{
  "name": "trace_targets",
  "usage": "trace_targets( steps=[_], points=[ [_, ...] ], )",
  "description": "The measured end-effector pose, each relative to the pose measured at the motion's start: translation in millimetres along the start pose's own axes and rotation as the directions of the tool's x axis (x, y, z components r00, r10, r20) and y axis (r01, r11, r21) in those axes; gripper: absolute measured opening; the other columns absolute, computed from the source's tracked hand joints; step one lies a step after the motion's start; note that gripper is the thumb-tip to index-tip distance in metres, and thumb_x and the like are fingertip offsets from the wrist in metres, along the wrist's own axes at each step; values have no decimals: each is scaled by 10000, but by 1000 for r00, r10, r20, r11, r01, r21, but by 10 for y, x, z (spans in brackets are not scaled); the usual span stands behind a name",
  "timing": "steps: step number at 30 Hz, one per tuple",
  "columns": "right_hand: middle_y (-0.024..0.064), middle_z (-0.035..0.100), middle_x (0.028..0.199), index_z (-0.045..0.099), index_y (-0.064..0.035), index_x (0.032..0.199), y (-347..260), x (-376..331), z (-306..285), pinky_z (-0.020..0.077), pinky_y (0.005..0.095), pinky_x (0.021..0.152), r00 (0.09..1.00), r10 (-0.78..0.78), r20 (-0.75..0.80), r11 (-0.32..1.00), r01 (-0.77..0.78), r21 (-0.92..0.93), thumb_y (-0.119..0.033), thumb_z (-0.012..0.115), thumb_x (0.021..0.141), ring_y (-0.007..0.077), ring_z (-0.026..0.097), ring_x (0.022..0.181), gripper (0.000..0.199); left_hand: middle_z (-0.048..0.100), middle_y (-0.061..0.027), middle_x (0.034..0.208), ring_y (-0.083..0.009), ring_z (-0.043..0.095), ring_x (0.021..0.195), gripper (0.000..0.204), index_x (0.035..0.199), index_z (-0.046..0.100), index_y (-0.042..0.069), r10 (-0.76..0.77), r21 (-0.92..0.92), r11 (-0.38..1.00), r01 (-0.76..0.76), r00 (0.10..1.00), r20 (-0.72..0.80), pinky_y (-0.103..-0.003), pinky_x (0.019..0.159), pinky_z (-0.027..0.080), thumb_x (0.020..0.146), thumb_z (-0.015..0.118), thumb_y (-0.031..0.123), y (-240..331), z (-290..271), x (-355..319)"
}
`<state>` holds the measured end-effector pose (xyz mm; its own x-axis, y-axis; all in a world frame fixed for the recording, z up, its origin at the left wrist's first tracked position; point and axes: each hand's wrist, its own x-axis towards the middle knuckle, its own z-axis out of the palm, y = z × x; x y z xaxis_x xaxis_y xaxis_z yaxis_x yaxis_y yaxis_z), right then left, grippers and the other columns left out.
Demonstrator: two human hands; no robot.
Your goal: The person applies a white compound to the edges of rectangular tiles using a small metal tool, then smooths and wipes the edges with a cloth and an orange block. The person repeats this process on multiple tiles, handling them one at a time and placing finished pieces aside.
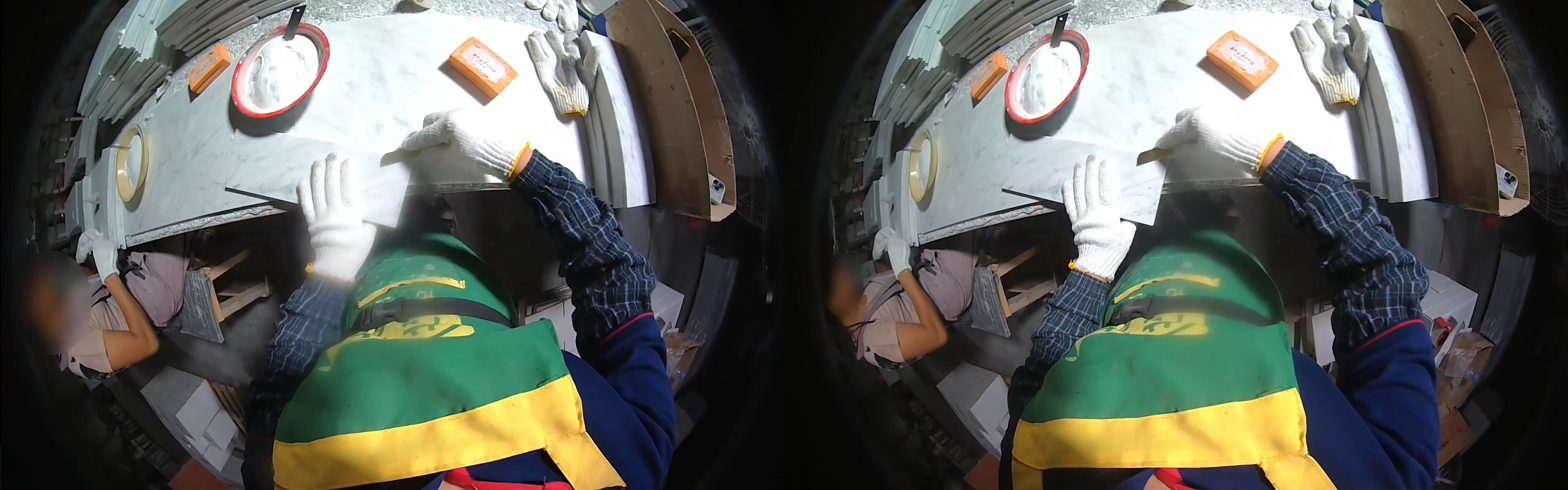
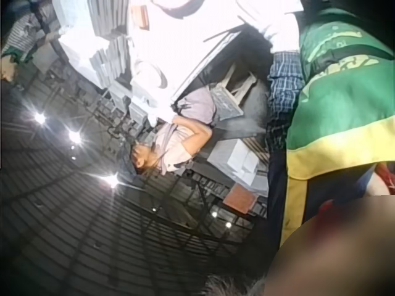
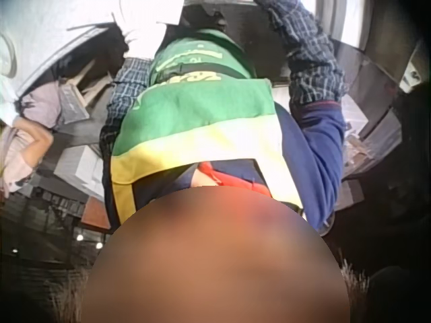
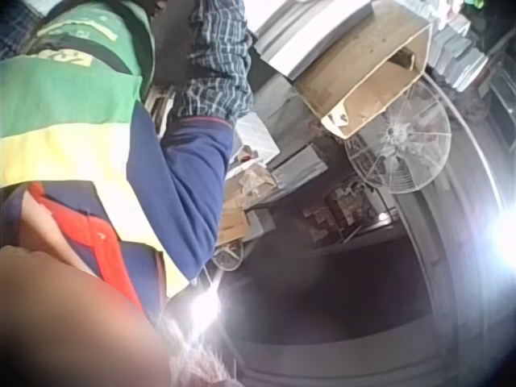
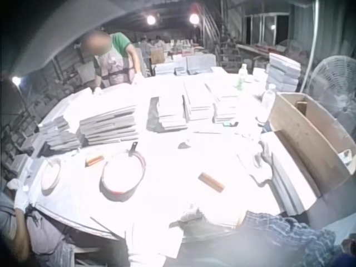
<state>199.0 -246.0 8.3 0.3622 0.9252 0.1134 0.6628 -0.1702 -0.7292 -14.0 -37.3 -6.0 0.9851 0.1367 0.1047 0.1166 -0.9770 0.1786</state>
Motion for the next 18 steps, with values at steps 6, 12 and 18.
trace_targets(
  steps=[6, 12, 18],
  points=[
    [111, 721, 1029, 803, -167, 1220, -77, 37, -86, 566, 390, 870, 999, 39, 5, 994, -39, 102, -262, 742, 916, 299, 713, 969, 323, 339, -216, 1658, -429, 269, 1560, 912, 1587, 356, -39, -9, -25, 1000, 9, 1000, 2, -607, 1274, 140, 724, 601, 128, 5, -16, -4],
    [118, 731, 1032, 803, -172, 1215, -256, 67, -5, 575, 411, 839, 989, 145, 10, 979, -142, -143, -325, 759, 894, 308, 723, 939, 359, 291, -172, 1701, -407, 235, 1587, 1042, 1648, 244, -1, -12, 66, 998, 8, 998, 55, -585, 1279, 152, 726, 697, 178, -9, -25, 3],
    [121, 734, 1066, 801, -193, 1236, -340, -42, -94, 574, 410, 872, 982, 186, 25, 976, -182, -118, -313, 715, 924, 306, 727, 966, 346, 324, -222, 1672, -432, 249, 1574, 935, 1605, 331, -46, 8, -7, 1000, -8, 1000, 1, -624, 1270, 137, 722, 589, 122, -2, -12, -3]
  ],
)
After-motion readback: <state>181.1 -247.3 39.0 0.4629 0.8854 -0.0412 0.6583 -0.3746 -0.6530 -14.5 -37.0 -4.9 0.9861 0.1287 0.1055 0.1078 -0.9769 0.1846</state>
